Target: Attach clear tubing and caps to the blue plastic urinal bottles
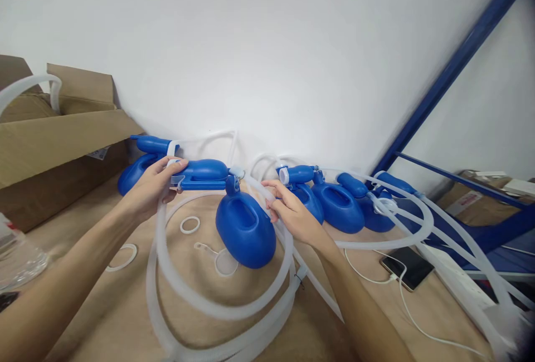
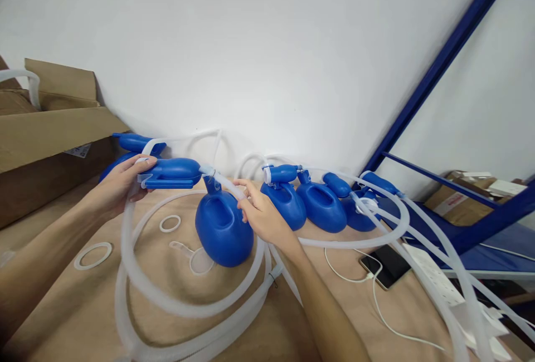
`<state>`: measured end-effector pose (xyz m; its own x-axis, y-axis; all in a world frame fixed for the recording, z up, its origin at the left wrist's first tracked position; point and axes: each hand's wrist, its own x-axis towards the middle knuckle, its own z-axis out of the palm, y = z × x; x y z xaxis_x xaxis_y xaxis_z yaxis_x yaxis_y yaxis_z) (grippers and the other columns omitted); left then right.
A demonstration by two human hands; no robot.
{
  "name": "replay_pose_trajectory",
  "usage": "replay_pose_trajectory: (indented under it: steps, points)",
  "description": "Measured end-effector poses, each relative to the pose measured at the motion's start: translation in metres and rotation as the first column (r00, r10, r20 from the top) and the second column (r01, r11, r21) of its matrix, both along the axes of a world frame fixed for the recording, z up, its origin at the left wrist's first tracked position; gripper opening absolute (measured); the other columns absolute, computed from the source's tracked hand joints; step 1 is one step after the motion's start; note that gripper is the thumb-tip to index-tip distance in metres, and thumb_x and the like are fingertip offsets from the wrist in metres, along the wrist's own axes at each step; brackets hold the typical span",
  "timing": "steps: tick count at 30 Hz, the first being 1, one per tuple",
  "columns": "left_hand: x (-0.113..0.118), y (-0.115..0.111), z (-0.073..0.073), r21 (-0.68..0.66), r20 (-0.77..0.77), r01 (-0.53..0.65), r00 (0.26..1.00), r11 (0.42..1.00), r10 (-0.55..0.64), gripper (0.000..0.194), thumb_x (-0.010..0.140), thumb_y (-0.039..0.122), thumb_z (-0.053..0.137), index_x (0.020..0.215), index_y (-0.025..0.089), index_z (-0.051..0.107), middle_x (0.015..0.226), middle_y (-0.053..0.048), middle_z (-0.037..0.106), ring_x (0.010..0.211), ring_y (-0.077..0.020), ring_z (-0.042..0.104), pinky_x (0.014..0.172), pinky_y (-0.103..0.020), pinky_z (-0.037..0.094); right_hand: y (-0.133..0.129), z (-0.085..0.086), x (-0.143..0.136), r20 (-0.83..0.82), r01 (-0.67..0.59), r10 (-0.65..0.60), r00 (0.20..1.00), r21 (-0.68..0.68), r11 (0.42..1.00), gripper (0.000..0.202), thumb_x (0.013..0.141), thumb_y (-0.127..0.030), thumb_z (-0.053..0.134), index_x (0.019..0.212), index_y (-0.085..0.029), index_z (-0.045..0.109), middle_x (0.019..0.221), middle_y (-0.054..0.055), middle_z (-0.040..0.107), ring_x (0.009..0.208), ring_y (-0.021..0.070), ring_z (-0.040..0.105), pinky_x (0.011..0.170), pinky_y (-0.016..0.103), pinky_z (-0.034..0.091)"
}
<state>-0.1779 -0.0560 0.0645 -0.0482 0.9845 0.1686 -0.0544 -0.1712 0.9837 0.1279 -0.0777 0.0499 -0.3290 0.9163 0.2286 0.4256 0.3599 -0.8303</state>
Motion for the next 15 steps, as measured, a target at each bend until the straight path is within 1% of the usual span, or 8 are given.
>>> replay_pose_trajectory:
  steps: [2,4,6,7,10,13,15]
  points:
    - [-0.001,-0.001,0.001,0.031,0.045,0.021,0.999,0.999,-0.022,0.034,0.09,0.046,0.073,0.087,0.019,0.053,0.057,0.006,0.055,0.048,-0.0072,0.048,0.033,-0.011,0.028,-0.004,0.006,0.001,0.087,0.05,-0.054,0.995,0.048,0.998,0.037,0.097,-0.022,0.042,0.13,-0.027,0.06,0.078,-0.003,0.062,0.067,0.0153,0.06,0.067,0.028,0.046]
    - [-0.003,-0.002,0.002,0.056,0.077,0.044,0.996,0.997,-0.049,0.035,0.089,0.046,0.072,0.084,0.018,0.051,0.057,0.006,0.054,0.046,-0.0065,0.046,0.032,-0.011,0.028,-0.006,0.009,0.002,0.155,0.084,-0.106,0.982,0.14,0.987,0.032,0.102,-0.032,0.044,0.127,-0.027,0.064,0.085,-0.001,0.068,0.074,0.0176,0.062,0.073,0.03,0.046]
    - [-0.005,-0.002,0.003,0.067,0.089,0.052,0.994,0.996,-0.058,0.035,0.087,0.046,0.075,0.085,0.017,0.054,0.056,0.008,0.05,0.043,-0.0053,0.042,0.031,-0.011,0.029,-0.005,0.011,0.005,0.194,0.09,-0.132,0.972,0.212,0.973,0.035,0.105,-0.043,0.044,0.127,-0.026,0.066,0.092,0.001,0.072,0.081,0.0197,0.065,0.078,0.031,0.046]
    - [-0.005,-0.002,0.003,0.068,0.087,0.05,0.995,0.996,-0.056,0.035,0.085,0.045,0.077,0.087,0.017,0.056,0.056,0.009,0.048,0.042,-0.0048,0.041,0.031,-0.011,0.029,-0.003,0.011,0.006,0.204,0.088,-0.137,0.969,0.232,0.969,0.038,0.106,-0.046,0.042,0.127,-0.025,0.066,0.092,0.001,0.072,0.081,0.0202,0.065,0.079,0.031,0.045]
    - [-0.006,-0.002,0.002,0.055,0.072,0.046,0.996,0.997,-0.049,0.037,0.08,0.044,0.081,0.093,0.017,0.06,0.055,0.01,0.044,0.041,-0.0045,0.038,0.03,-0.011,0.029,0.0,0.012,0.01,0.216,0.079,-0.139,0.966,0.262,0.962,0.039,0.107,-0.045,0.039,0.124,-0.025,0.068,0.089,0.002,0.073,0.081,0.0209,0.067,0.08,0.031,0.045]
    - [-0.006,-0.001,0.0,0.044,0.055,0.066,0.996,0.997,-0.068,0.041,0.078,0.047,0.083,0.095,0.018,0.06,0.053,0.01,0.044,0.039,-0.0045,0.035,0.03,-0.012,0.029,0.001,0.014,0.012,0.215,0.071,-0.134,0.967,0.277,0.958,0.037,0.107,-0.043,0.04,0.12,-0.024,0.069,0.097,0.003,0.074,0.088,0.0215,0.067,0.083,0.031,0.045]
    - [-0.007,0.0,-0.002,0.033,0.015,0.088,0.996,0.996,-0.088,0.043,0.076,0.049,0.084,0.097,0.02,0.059,0.053,0.01,0.046,0.038,-0.0055,0.038,0.031,-0.014,0.031,0.001,0.014,0.012,0.221,0.064,-0.127,0.967,0.272,0.96,0.034,0.107,-0.039,0.04,0.116,-0.023,0.068,0.098,0.003,0.073,0.09,0.021,0.067,0.082,0.03,0.044]
